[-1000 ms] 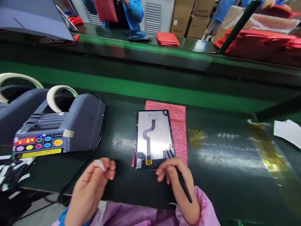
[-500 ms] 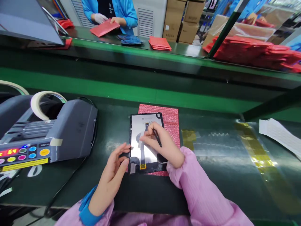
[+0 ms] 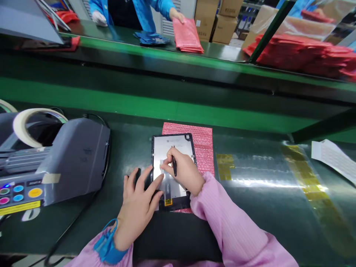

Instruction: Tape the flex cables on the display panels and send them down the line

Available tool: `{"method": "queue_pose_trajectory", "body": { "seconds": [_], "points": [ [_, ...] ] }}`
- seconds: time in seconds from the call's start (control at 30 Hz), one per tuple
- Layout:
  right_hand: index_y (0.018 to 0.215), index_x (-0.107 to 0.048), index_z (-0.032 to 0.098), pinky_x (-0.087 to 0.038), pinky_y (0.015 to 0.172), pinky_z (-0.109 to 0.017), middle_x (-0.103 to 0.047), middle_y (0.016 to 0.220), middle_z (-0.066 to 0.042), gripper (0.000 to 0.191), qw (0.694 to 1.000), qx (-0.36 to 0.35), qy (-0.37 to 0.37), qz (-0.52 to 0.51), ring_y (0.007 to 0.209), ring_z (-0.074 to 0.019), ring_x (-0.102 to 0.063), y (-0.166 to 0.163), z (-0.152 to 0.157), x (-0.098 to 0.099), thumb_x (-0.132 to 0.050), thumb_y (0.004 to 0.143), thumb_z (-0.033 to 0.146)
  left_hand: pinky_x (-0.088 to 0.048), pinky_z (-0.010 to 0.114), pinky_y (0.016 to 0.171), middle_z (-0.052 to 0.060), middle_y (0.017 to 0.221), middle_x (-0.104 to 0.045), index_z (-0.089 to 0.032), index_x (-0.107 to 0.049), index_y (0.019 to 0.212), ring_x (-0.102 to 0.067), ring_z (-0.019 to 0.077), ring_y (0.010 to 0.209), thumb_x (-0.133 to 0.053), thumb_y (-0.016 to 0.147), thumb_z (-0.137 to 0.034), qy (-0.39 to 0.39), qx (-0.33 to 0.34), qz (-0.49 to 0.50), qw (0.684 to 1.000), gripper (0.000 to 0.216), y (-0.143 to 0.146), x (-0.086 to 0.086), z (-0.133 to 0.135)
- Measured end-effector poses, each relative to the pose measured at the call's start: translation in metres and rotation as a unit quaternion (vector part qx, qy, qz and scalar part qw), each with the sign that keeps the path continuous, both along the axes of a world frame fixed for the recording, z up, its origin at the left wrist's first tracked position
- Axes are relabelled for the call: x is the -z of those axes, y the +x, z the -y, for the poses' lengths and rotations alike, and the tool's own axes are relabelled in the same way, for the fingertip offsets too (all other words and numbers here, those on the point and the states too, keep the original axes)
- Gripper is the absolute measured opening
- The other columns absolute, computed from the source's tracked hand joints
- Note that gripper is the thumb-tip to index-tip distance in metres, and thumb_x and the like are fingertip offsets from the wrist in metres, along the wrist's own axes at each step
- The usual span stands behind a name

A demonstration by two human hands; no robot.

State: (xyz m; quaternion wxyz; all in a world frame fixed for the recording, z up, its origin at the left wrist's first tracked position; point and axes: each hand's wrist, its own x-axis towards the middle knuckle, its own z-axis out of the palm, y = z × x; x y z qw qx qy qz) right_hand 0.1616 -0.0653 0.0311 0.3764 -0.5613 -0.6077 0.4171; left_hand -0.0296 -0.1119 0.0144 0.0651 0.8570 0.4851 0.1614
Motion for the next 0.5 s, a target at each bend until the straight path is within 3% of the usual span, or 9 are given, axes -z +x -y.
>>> {"method": "queue_pose_trajectory", "body": {
  "seconds": [0.2,0.33,0.43,0.5],
  "points": [
    [0.085,-0.039,0.027,-0.041,0.068,-0.031,-0.063,0.082,0.004,0.036,0.996,0.086,0.019,0.034,0.067,-0.0169,-0.056,-0.008,-0.017,0.01,-0.074,0.079,0.033,-0.036,0.078,0.106,0.015,0.146,-0.055,-0.026,-0.069,0.133,-0.039,0.0497,0.138,-0.05,0.1,-0.025,0.002,0.004,-0.016,1.0,0.038,0.001,-0.002,-0.001],
    [0.085,-0.038,0.027,-0.04,0.067,-0.03,-0.057,0.076,0.005,0.028,0.981,0.176,0.047,0.072,0.067,-0.018,-0.057,0.002,-0.032,0.003,-0.064,0.087,0.037,-0.037,0.074,0.108,0.017,0.148,-0.053,-0.026,-0.067,0.134,-0.04,0.0484,0.141,-0.048,0.101,-0.025,0.012,0.005,-0.02,1.0,0.038,-0.001,0.003,0.0],
    [0.088,-0.038,0.027,-0.039,0.066,-0.031,-0.059,0.076,0.002,0.026,0.953,0.258,0.035,0.157,0.066,-0.0201,-0.057,0.032,-0.027,-0.011,-0.056,0.093,0.045,-0.038,0.071,0.109,0.025,0.153,-0.046,-0.019,-0.059,0.142,-0.037,0.0482,0.145,-0.047,0.101,-0.032,0.036,0.037,-0.024,0.998,0.044,-0.005,0.008,0.003],
    [0.089,-0.038,0.026,-0.037,0.065,-0.032,-0.06,0.08,-0.001,0.029,0.916,0.306,0.003,0.259,0.068,-0.0222,-0.057,0.056,-0.015,-0.02,-0.058,0.091,0.048,-0.037,0.07,0.11,0.03,0.155,-0.042,-0.014,-0.052,0.147,-0.036,0.0478,0.147,-0.046,0.102,-0.04,0.056,0.065,-0.03,0.996,0.053,-0.007,0.011,0.004]
  ]
}}
